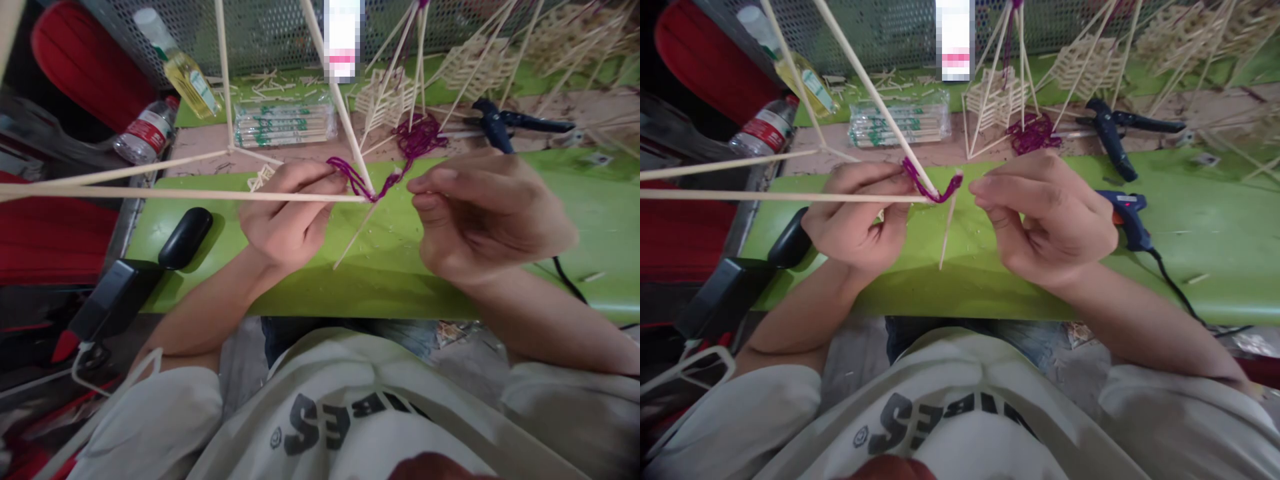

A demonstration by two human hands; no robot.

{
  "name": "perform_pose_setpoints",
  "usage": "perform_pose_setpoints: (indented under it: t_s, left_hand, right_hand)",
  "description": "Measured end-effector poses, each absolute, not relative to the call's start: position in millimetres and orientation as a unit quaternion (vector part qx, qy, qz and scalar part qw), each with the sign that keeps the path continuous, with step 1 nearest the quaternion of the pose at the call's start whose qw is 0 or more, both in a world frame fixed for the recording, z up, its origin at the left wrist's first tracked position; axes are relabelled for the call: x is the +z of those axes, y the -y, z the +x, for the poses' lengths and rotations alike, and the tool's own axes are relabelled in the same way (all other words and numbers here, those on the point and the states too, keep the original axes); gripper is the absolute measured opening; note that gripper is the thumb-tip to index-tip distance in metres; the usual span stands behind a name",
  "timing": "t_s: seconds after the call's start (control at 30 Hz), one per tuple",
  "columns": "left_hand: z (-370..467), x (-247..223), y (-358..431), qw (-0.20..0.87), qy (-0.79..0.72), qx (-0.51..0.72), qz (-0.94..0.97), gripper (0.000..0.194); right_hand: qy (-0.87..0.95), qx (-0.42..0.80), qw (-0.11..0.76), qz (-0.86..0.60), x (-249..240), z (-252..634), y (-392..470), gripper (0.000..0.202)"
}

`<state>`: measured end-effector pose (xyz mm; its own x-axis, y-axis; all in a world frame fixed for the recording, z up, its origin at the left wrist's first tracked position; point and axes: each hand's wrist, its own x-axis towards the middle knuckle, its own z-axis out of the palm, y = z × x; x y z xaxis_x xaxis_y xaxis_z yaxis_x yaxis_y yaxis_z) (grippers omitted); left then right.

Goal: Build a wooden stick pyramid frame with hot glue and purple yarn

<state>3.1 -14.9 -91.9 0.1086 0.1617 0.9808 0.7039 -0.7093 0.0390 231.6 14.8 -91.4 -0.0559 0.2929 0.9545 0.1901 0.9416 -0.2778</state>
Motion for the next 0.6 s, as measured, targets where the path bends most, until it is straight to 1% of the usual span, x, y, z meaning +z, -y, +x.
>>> perform_pose_setpoints:
  t_s: [0.1, 0.2, 0.37, 0.5, 0.6]
  left_hand:
    - [-3.5, -91.6, 11.3, 0.248, 0.305, -0.59, -0.705, 0.015]
    - [-10.1, -93.1, 10.1, 0.252, 0.329, -0.567, -0.712, 0.02]
    - [-9.0, -95.6, 14.4, 0.232, 0.327, -0.564, -0.722, 0.02]
    - [-1.2, -93.1, 18.3, 0.219, 0.324, -0.561, -0.73, 0.02]
    - [2.3, -91.2, 20.8, 0.212, 0.316, -0.571, -0.727, 0.021]
  right_hand:
    - [0.729, 0.015, 0.666, -0.16, -89.7, 230.6, -14.3, 0.026]
    - [0.741, 0.016, 0.65, -0.168, -90.4, 230.9, -16.4, 0.029]
    - [0.77, -0.004, 0.628, -0.115, -91.8, 236.3, -17.0, 0.013]
    - [0.783, 0.006, 0.608, -0.131, -91.5, 238.4, -12.9, 0.018]
    - [0.777, 0.009, 0.612, -0.149, -91.5, 237.2, -10.8, 0.015]
